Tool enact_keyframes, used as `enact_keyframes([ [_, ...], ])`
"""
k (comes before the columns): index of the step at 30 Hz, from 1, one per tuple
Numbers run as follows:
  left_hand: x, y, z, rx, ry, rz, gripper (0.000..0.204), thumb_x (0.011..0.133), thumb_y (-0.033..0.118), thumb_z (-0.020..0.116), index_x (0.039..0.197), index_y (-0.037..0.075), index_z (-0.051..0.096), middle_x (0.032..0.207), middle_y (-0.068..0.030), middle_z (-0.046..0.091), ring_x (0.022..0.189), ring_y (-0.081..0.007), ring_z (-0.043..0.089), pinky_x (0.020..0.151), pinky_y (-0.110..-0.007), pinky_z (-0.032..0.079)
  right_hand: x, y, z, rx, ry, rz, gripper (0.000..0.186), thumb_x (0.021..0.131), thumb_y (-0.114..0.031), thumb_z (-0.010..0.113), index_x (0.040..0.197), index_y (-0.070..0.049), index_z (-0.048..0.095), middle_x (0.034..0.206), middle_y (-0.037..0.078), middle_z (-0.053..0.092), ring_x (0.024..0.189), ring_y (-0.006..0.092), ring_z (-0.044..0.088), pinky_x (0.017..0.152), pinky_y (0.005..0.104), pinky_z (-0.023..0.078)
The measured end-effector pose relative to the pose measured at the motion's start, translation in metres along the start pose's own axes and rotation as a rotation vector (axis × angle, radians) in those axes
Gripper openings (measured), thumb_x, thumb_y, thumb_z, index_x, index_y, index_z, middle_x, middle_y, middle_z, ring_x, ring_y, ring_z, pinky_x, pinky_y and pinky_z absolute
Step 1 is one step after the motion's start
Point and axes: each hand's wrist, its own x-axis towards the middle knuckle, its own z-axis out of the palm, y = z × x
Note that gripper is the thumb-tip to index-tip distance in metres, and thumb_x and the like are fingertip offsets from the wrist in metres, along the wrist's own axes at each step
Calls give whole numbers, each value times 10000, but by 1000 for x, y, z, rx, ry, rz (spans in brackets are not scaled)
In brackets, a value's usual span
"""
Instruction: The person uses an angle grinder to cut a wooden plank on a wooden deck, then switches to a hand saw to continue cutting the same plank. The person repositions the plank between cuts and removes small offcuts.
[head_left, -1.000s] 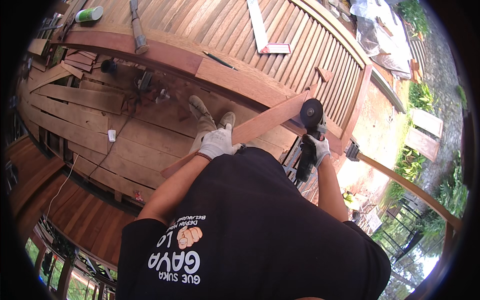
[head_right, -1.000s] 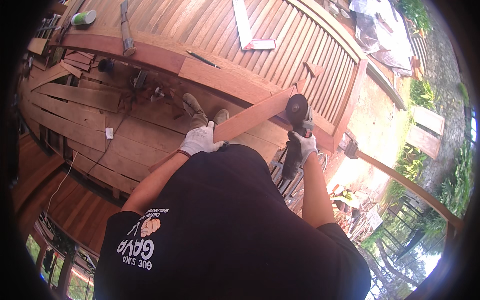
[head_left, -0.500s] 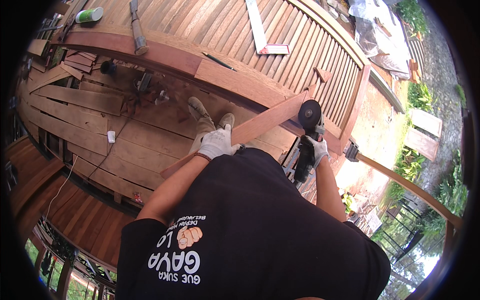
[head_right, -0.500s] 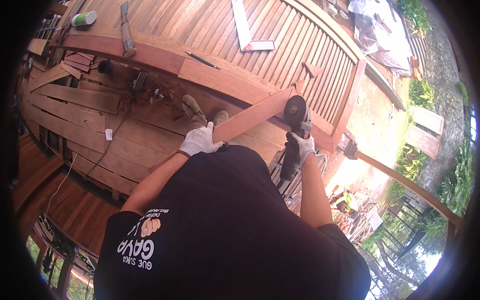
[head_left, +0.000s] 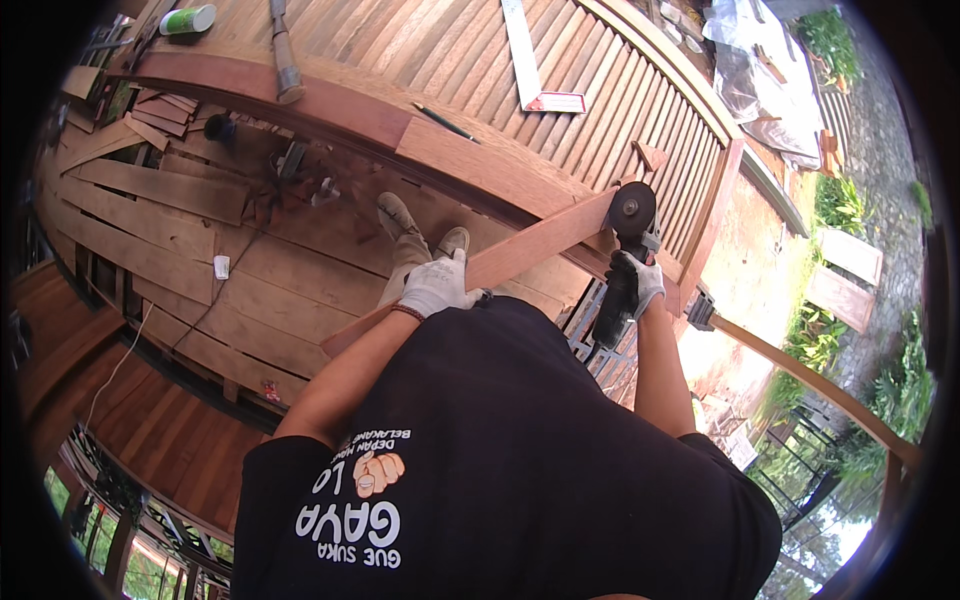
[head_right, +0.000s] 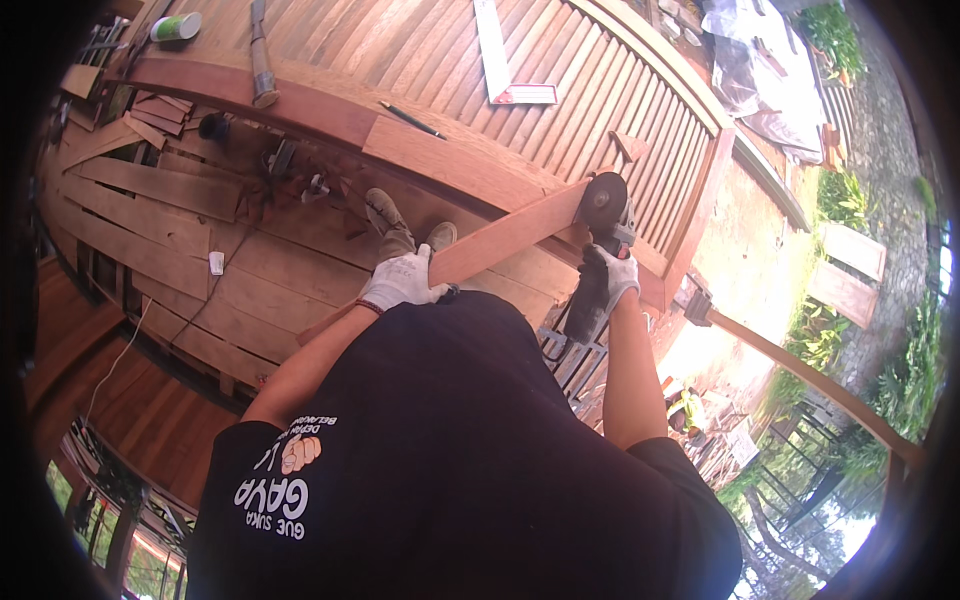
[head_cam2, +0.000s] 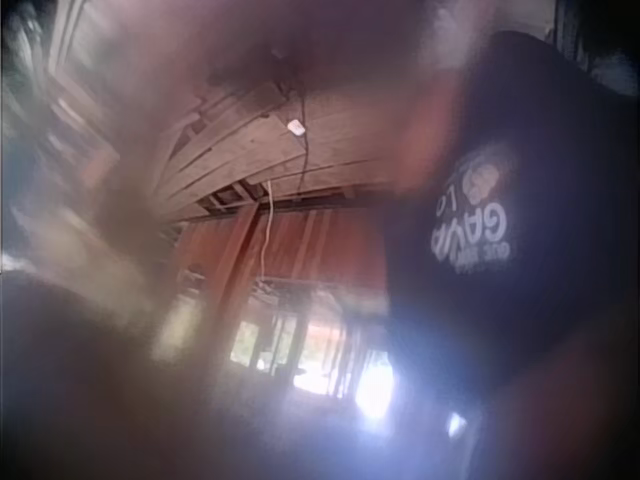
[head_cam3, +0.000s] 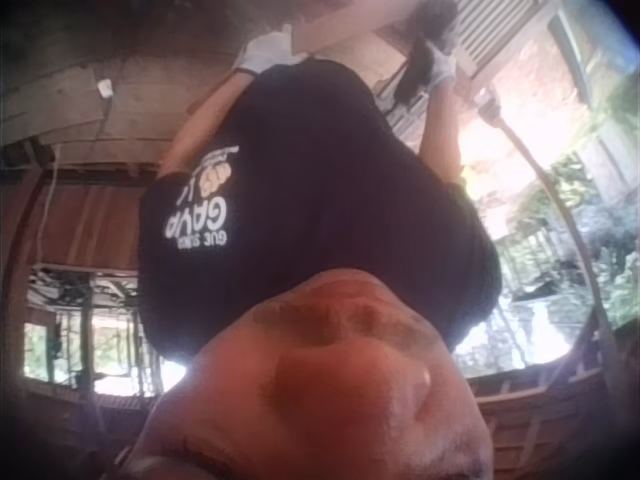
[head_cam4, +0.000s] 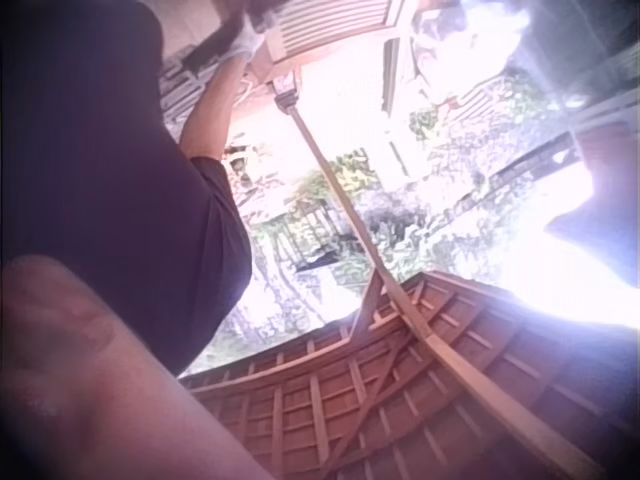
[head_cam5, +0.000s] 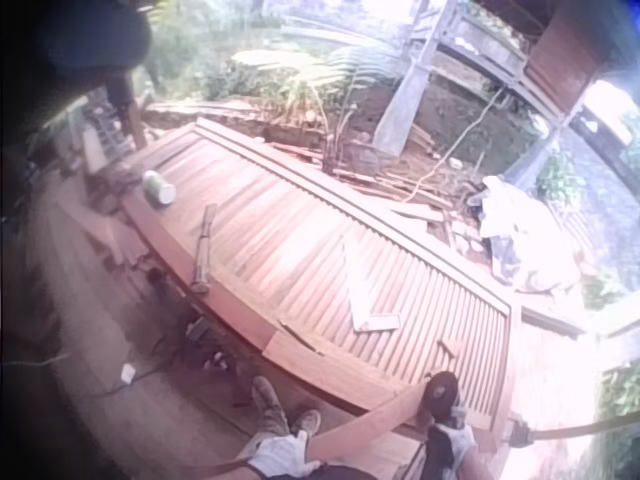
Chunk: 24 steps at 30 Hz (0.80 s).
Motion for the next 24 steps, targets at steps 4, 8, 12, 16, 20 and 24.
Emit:
enact_keyframes([
  [4,1,-2,3,0,10,7,744,824,541,737,1272,-8,510,1124,-244,703,1044,-379,708,876,-471,559,10,-4,-2,-5,-11,-16,199,860,-134,781,1015,-35,705,821,112,705,638,289,699,561,402,585],
  [8,1,-2,3,-7,15,3,741,823,547,736,1262,-6,511,1120,-242,704,1042,-378,709,876,-470,559,13,-11,3,-3,4,-4,186,857,-130,783,1002,-32,720,824,111,706,638,295,700,548,407,581],
  [12,1,-2,1,-12,14,17,737,824,549,734,1260,-3,513,1120,-241,704,1043,-377,709,878,-470,558,12,-12,4,-2,17,-13,186,860,-130,780,1006,-33,716,822,111,706,638,300,699,551,413,580],
  [16,1,-2,2,-17,21,19,743,822,555,731,1261,-4,514,1117,-242,705,1043,-378,709,881,-469,559,19,0,-6,24,-5,-17,197,862,-139,781,1013,-40,705,806,107,702,629,299,694,560,417,582],
  [20,3,-3,3,-7,12,13,764,817,565,730,1270,-11,511,1108,-243,708,1033,-383,711,883,-469,561,15,12,-12,32,1,18,214,850,-139,800,1009,-44,694,795,104,698,615,292,687,563,409,583],
  [24,7,-8,6,-28,17,24,811,788,548,762,1268,-51,497,1065,-270,707,1025,-401,710,875,-489,557,-2,13,-7,-4,2,13,238,831,-115,819,1011,-53,675,800,100,700,625,279,695,558,403,584],
])
